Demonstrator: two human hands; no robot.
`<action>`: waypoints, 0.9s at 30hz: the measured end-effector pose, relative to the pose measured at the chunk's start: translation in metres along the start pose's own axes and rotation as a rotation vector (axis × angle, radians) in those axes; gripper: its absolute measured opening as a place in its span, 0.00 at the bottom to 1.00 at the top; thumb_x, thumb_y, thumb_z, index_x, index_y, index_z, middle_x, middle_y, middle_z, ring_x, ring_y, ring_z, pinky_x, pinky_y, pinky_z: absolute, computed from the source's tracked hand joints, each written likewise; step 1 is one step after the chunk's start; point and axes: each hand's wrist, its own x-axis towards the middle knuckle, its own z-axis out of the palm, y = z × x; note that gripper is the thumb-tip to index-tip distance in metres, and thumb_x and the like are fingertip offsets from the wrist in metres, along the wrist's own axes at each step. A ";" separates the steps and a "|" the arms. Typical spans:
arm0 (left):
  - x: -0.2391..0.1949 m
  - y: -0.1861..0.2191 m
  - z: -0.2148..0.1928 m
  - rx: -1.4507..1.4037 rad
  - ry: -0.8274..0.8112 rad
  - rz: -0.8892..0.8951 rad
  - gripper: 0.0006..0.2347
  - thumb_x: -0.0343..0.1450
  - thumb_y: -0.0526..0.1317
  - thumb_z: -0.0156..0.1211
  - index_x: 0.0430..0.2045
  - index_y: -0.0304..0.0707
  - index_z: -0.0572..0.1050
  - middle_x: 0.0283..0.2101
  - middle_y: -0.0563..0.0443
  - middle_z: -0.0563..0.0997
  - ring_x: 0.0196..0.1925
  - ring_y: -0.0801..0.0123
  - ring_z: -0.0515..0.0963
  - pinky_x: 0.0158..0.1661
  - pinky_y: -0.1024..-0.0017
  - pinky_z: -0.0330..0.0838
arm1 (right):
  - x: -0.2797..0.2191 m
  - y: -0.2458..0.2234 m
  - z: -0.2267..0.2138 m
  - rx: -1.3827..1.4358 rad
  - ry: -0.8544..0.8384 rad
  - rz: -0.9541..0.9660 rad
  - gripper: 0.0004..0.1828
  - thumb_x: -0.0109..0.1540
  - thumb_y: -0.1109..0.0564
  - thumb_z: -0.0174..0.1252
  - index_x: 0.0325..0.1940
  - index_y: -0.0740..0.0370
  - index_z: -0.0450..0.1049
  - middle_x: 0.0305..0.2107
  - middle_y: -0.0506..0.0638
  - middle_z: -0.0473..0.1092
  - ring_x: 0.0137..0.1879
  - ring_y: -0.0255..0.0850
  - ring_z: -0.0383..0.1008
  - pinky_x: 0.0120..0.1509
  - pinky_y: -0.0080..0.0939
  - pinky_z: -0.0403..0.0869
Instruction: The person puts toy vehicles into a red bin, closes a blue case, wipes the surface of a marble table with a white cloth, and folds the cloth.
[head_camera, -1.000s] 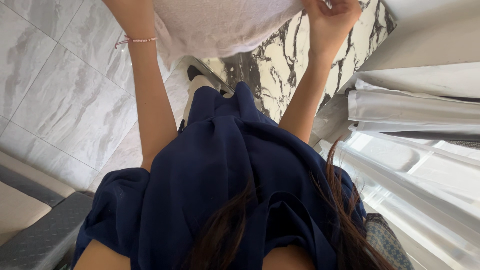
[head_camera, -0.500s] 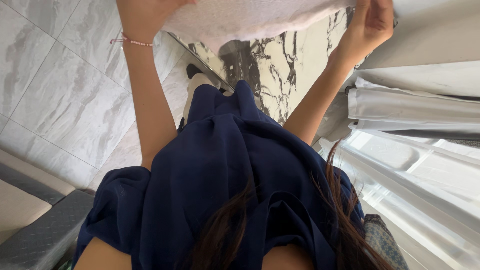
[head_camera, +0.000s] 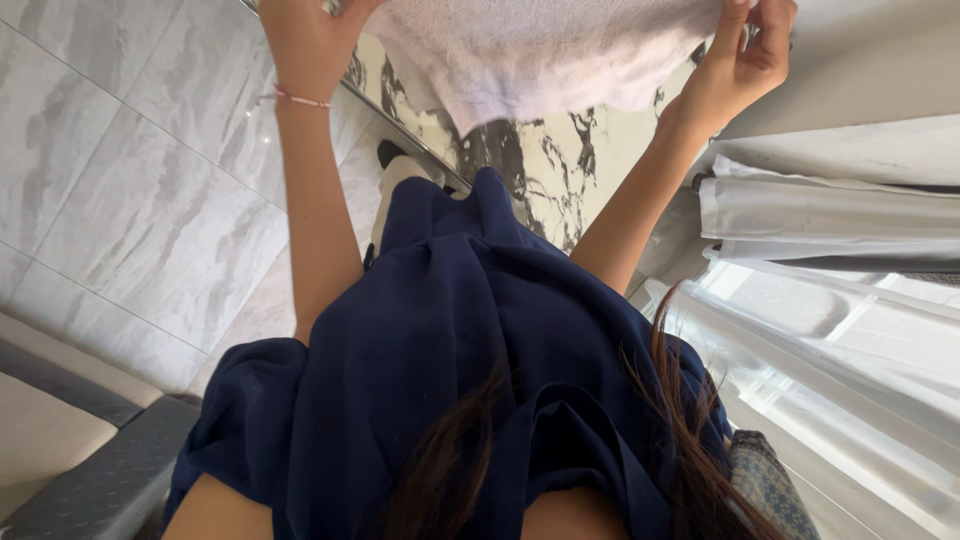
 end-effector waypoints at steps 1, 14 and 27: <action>0.001 -0.001 0.002 0.053 0.035 -0.043 0.19 0.76 0.46 0.81 0.29 0.29 0.77 0.22 0.48 0.75 0.22 0.61 0.71 0.29 0.66 0.67 | 0.000 -0.002 0.001 -0.018 -0.014 -0.019 0.05 0.70 0.62 0.65 0.45 0.68 0.81 0.36 0.43 0.66 0.44 0.36 0.62 0.53 0.40 0.69; 0.005 0.008 -0.002 -0.396 0.216 -0.220 0.06 0.73 0.29 0.71 0.41 0.27 0.81 0.52 0.48 0.74 0.37 0.73 0.83 0.26 0.79 0.75 | -0.008 -0.006 0.019 0.075 -0.022 0.092 0.13 0.67 0.61 0.69 0.53 0.70 0.81 0.36 0.45 0.75 0.41 0.31 0.69 0.49 0.31 0.68; -0.001 -0.006 -0.032 -0.855 0.080 -0.291 0.07 0.74 0.22 0.67 0.43 0.26 0.79 0.44 0.51 0.83 0.47 0.71 0.81 0.49 0.69 0.75 | -0.008 0.010 0.021 0.118 -0.037 0.051 0.15 0.65 0.69 0.69 0.55 0.71 0.78 0.42 0.51 0.78 0.47 0.35 0.76 0.53 0.36 0.74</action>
